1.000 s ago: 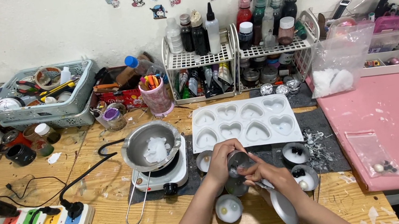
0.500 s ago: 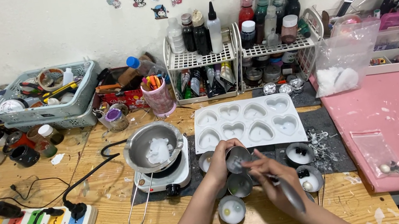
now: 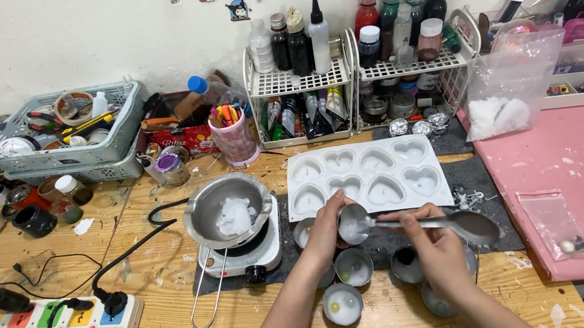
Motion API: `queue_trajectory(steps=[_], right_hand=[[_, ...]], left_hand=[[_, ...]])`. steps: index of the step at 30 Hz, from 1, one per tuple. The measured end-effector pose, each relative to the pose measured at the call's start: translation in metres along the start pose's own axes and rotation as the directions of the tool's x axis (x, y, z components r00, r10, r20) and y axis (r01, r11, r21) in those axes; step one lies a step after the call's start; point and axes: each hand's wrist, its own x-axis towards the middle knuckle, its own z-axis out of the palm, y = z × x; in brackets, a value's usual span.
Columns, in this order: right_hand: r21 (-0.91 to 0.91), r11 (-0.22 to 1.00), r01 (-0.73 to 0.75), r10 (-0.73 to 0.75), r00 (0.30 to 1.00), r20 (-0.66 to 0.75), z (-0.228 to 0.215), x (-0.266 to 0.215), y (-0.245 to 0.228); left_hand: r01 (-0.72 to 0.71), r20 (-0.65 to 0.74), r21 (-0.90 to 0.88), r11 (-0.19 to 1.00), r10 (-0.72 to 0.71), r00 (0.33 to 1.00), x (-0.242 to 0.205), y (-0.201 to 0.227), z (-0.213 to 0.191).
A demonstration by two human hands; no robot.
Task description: Preparing and pouring wax into molds to create candles or wax melts.
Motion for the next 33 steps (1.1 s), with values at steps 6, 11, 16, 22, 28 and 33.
queue_trajectory(steps=[6,11,16,22,28,33], right_hand=[[0.163,0.986,0.030,-0.028,1.000,-0.010,0.000,0.001,-0.010],[0.140,0.986,0.094,-0.119,0.976,0.181,0.044,0.020,-0.065],[-0.080,0.951,0.297,-0.238,0.874,0.423,0.105,0.061,-0.087],[-0.296,0.923,0.244,-0.030,0.816,0.578,0.183,0.112,-0.078],[-0.198,0.980,0.024,0.116,0.737,0.665,0.219,0.128,-0.069],[-0.211,0.954,0.212,-0.005,0.716,0.698,0.226,0.129,-0.058]], left_hand=[[0.082,0.020,0.000,0.997,-0.082,0.996,-0.015,0.023,0.011],[0.016,-0.003,-0.090,0.996,-0.017,1.000,0.005,-0.014,-0.001],[-0.052,-0.089,-0.047,0.998,0.048,0.995,0.006,-0.010,-0.004],[-0.071,-0.035,-0.207,0.976,0.065,0.997,0.023,-0.042,-0.013],[-0.078,-0.002,-0.186,0.979,0.079,0.997,0.026,-0.046,-0.008],[-0.067,0.012,-0.092,0.994,0.068,0.998,0.008,-0.015,0.000]])
